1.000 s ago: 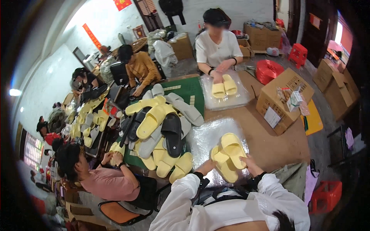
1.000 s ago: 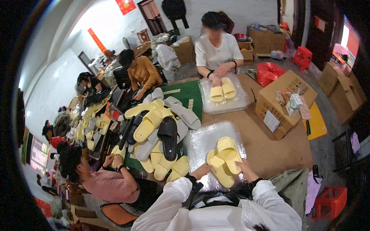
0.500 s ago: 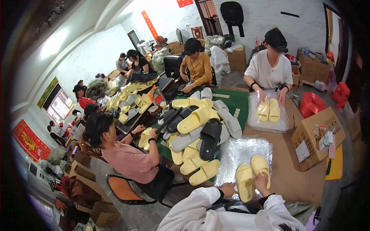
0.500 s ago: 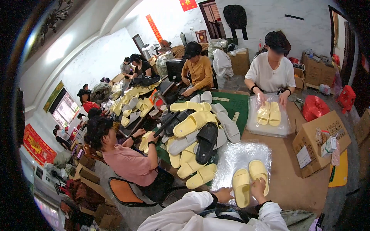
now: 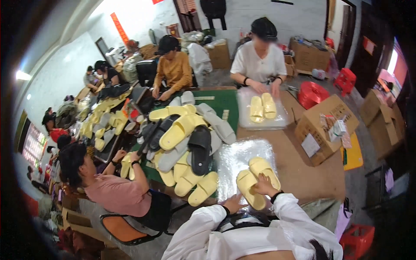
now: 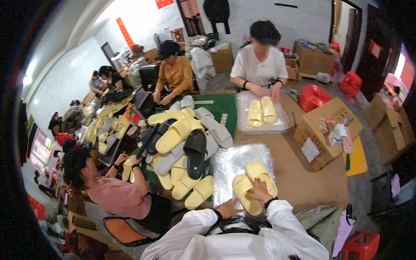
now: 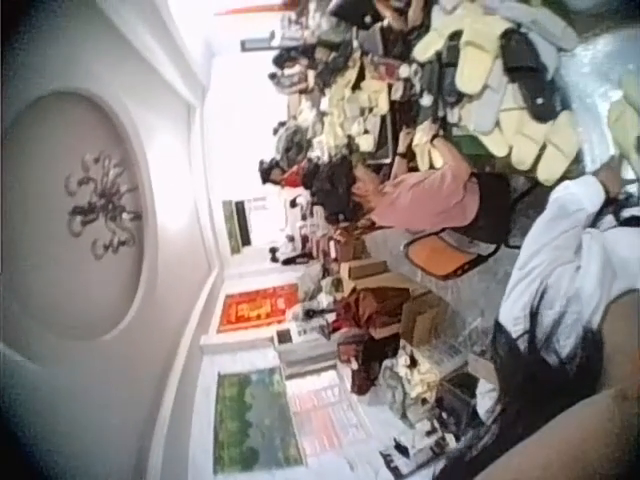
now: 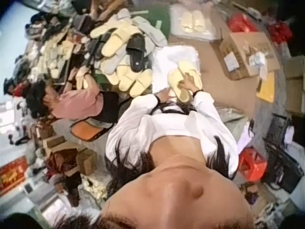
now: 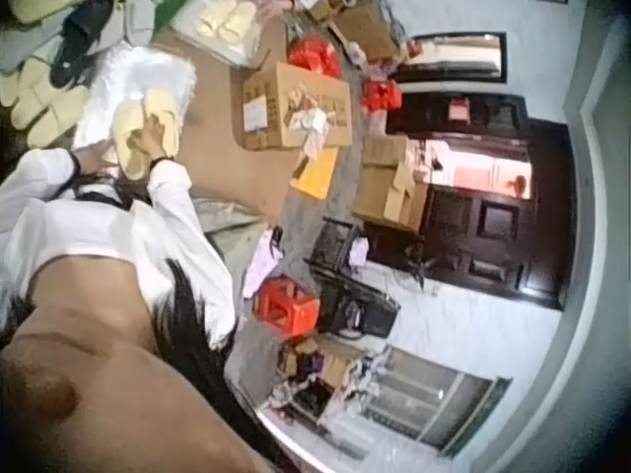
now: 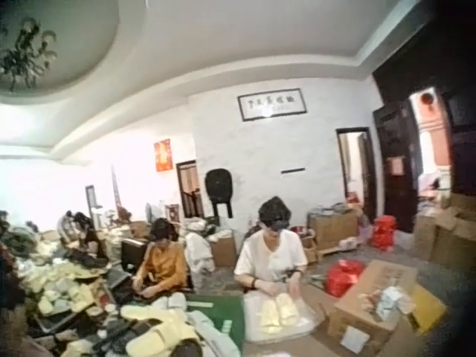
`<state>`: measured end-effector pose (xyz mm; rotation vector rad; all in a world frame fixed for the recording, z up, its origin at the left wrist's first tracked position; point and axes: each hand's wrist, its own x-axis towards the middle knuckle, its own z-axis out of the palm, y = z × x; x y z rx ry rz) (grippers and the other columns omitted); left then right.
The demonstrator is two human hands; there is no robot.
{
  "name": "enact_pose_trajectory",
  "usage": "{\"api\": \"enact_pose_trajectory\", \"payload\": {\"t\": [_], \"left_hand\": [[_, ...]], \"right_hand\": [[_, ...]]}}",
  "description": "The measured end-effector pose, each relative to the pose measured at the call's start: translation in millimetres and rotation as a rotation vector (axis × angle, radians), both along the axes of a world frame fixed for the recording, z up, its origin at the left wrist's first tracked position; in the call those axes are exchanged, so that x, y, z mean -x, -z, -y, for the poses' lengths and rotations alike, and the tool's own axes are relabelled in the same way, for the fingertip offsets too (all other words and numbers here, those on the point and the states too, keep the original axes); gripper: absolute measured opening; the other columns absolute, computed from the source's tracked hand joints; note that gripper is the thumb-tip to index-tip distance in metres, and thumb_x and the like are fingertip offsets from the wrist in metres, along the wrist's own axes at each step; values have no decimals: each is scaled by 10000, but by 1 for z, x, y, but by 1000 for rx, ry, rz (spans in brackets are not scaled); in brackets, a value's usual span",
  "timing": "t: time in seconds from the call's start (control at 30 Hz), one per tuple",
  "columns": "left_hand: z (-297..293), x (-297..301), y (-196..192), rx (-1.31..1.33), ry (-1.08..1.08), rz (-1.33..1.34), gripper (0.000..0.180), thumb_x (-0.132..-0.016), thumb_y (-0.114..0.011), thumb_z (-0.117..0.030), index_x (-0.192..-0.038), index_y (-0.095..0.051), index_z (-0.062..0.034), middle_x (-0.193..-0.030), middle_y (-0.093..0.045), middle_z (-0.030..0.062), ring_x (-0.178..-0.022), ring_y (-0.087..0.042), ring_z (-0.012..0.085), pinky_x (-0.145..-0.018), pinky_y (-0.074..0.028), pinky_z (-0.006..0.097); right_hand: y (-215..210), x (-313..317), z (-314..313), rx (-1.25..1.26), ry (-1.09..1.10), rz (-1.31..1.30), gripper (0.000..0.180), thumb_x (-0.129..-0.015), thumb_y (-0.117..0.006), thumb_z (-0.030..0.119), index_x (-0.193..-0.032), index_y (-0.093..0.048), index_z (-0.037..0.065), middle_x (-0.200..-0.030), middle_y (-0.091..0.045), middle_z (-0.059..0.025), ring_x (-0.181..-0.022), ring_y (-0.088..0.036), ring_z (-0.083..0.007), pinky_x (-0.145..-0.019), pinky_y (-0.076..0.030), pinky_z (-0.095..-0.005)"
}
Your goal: Packaging pairs of sandals into plastic bags and organizing them on the work table.
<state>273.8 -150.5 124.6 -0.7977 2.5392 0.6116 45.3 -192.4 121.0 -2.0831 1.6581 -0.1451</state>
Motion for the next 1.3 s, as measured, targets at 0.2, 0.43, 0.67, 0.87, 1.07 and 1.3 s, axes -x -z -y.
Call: {"api": "enact_pose_trajectory", "payload": {"t": [0.2,0.43,0.67,0.87,1.07,1.3], "left_hand": [[1,-10,51,89,32,-44,394,-888,-378,-434,-1282,-369,-434,-1442,-138,148,-1127,-359,514,-886,-408,523],[2,-1,9,268,216,-8,446,-852,-433,-198,-1281,-422,-318,-1431,-226,85,-1050,-455,389,-817,-456,447],[9,14,8,327,205,-47,465,-831,-463,-239,-1287,-414,-166,-1361,-360,59,-958,-504,276,-744,-449,416],[18,30,-8,349,-111,-273,457,-771,-525,-232,-1164,-461,-9,-1124,-497,109,-926,-516,270,-772,-416,429],[38,35,-46,246,-104,-286,700,-747,-584,-424,-1250,-389,22,-1193,-462,113,-949,-503,265,-785,-426,402],[28,34,-14,280,52,-53,640,-751,-563,-454,-1238,-431,-60,-1295,-385,164,-1096,-445,359,-863,-402,441]], "right_hand": [[-17,-15,8,-114,25,-111,422,-697,-581,366,-916,-651,11,-1328,-323,-255,-1255,-287,-365,-982,-218,-569],[-30,6,-11,-82,313,183,401,-724,-559,268,-993,-595,-28,-1250,-415,-263,-1118,-423,-408,-966,-322,-432],[-72,48,-65,-184,746,733,315,-851,-506,119,-1136,-510,-15,-1058,-590,-97,-961,-546,-177,-841,-423,-289],[-84,72,-101,-165,694,820,300,-829,-525,47,-1126,-542,11,-1057,-601,-79,-956,-548,-145,-846,-424,-283],[-127,60,-119,-366,676,895,325,-809,-562,44,-1132,-542,24,-1060,-594,-53,-955,-538,-119,-855,-414,-276],[-120,61,-126,-587,376,758,308,-790,-575,82,-1085,-568,-5,-985,-621,-26,-884,-533,-108,-807,-428,-271]]}}
